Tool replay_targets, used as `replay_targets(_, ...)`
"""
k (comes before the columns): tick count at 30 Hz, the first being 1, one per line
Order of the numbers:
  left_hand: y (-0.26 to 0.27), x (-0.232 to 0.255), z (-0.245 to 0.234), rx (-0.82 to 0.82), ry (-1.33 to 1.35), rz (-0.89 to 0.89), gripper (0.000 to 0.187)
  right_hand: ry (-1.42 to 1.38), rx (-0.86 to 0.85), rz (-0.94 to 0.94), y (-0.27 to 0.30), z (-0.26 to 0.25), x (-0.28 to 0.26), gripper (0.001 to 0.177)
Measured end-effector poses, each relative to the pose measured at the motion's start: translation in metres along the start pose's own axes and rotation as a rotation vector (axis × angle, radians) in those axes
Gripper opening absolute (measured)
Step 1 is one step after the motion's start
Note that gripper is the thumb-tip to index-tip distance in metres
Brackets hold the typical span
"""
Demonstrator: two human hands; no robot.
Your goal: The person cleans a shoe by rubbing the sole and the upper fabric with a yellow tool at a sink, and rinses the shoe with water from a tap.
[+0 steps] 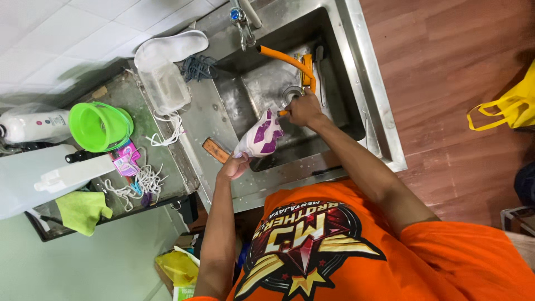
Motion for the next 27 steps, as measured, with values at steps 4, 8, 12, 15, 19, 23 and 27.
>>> replay_targets(4, -0.011, -0.005, -0.008, 0.012, -0.037, 0.044, 0.053, -0.042, -0.021, 0.008, 0.007, -0.014, -0.001, 0.036)
replay_targets(8, -0.024, -0.013, -0.013, 0.133, -0.049, 0.095, 0.038, -0.140, -0.085, 0.004, 0.022, -0.028, -0.003, 0.035)
replay_targets(12, -0.027, -0.008, -0.002, 0.205, -0.204, 0.084, 0.021, -0.204, -0.136, -0.029, 0.043, -0.052, -0.005, 0.037)
replay_targets(15, -0.028, -0.012, 0.017, 0.277, -0.273, 0.058, 0.019, -0.221, -0.113, -0.021, 0.055, -0.060, -0.007, 0.037)
replay_targets(19, -0.031, -0.004, 0.046, 0.225, -0.438, 0.004, 0.037, -0.227, -0.117, -0.025, 0.053, -0.050, -0.002, 0.038)
replay_targets(23, -0.042, -0.018, 0.033, 0.202, -0.430, 0.015, 0.036, -0.210, -0.061, -0.018, 0.051, -0.054, -0.002, 0.035)
replay_targets(27, -0.005, 0.012, 0.083, 0.160, -0.249, 0.038, 0.041, -0.161, -0.025, -0.020, 0.035, -0.031, 0.001, 0.033)
Point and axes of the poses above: each hand's wrist, its own y-axis away from the middle knuckle, its own z-axis out of the palm, x = y × z, the point moved 2 cm from there along -y, towards the middle knuckle, and after that the axes turned 6 degrees about z, right-handed, at the moved point
